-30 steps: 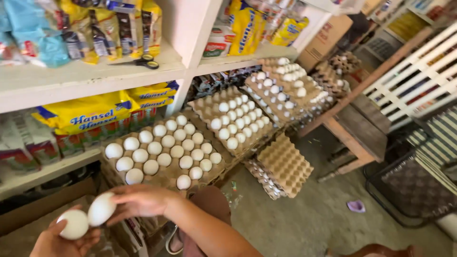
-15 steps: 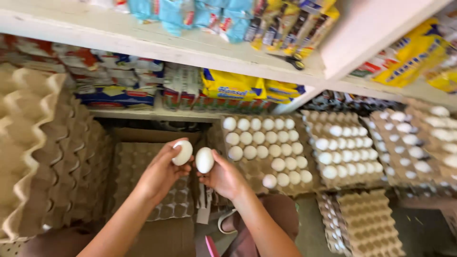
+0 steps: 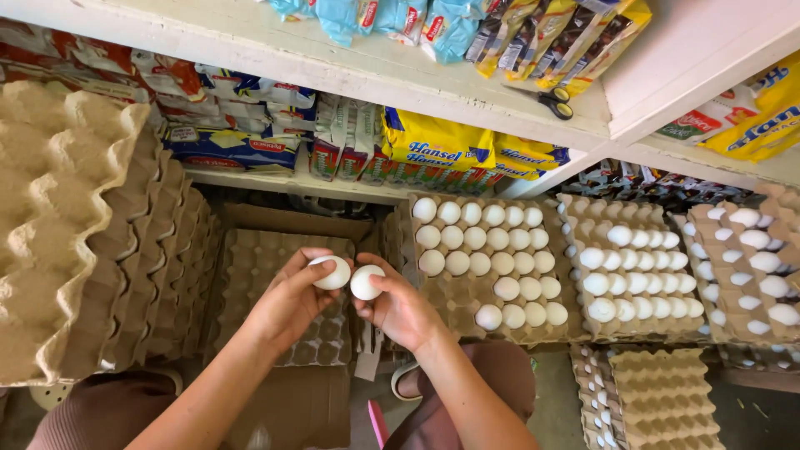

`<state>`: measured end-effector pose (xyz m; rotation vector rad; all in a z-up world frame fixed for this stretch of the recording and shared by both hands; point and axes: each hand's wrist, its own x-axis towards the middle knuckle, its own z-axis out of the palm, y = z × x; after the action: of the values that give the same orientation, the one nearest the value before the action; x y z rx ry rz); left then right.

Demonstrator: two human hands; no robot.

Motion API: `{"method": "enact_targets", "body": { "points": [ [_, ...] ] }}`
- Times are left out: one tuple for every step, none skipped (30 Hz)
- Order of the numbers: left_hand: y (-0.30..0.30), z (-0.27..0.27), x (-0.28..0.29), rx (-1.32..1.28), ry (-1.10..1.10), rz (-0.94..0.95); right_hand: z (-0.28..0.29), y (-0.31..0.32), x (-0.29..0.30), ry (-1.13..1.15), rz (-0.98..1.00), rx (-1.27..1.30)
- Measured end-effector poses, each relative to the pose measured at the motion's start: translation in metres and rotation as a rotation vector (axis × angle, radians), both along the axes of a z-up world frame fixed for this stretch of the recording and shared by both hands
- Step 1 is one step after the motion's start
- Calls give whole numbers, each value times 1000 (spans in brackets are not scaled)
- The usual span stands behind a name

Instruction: The recorder is inspecting and sorting eggs from large trays into a smaller carton for sale.

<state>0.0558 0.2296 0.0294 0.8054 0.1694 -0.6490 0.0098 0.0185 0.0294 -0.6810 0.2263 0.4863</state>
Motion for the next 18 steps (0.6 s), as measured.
{"method": "enact_targets", "body": {
  "points": [
    [0, -3, 1, 2, -2, -3, -3, -1, -1, -2, -3, 2],
    [0, -5, 1, -37, -12, 4, -6, -1, -2, -22, -23, -20],
    [-2, -7, 2, -79, -23, 7, -9, -3, -4, -42, -48, -45],
    [-2, -3, 2, -79, -26, -1, -11, -3, -5, -45, -56, -46],
    [-4, 1, 2, -98, 31, -19, -12, -5, -5, -70, -79, -92],
    [-5, 5, 2, -116, 88, -37, -13, -8, -6, -95, -102, -138],
    [-8, 0, 1, -123, 85, -42, -13, -10, -7, -98, -106, -146],
    [-10, -5, 0, -89, 97, -38, -13, -12, -8, -119, -113, -188],
    [-11, -10, -2, -54, 113, -24, -13, -13, -8, -138, -109, -227],
    [-14, -16, -3, -60, 112, -19, -12, -15, -9, -140, -103, -233],
    [-14, -22, -5, -59, 117, -6, -11, -14, -9, -133, -93, -214],
    [-13, -28, -6, -58, 122, 7, -10, -13, -8, -125, -83, -195],
    [-12, -30, -8, -54, 119, 18, -9, -13, -8, -128, -73, -190],
    [-11, -31, -10, -49, 117, 21, -7, -13, -8, -100, -70, -140],
    [-11, -32, -10, -44, 113, 18, -5, -14, -8, -73, -74, -91],
    [-8, -35, -10, -41, 109, 21, -5, -13, -7, -77, -71, -88],
    [-7, -39, -10, -52, 55, -11, -5, -14, -7, -94, -35, -22],
    [-7, -42, -10, -64, 0, -44, -5, -15, -7, -111, 1, 44]
  ]
}}
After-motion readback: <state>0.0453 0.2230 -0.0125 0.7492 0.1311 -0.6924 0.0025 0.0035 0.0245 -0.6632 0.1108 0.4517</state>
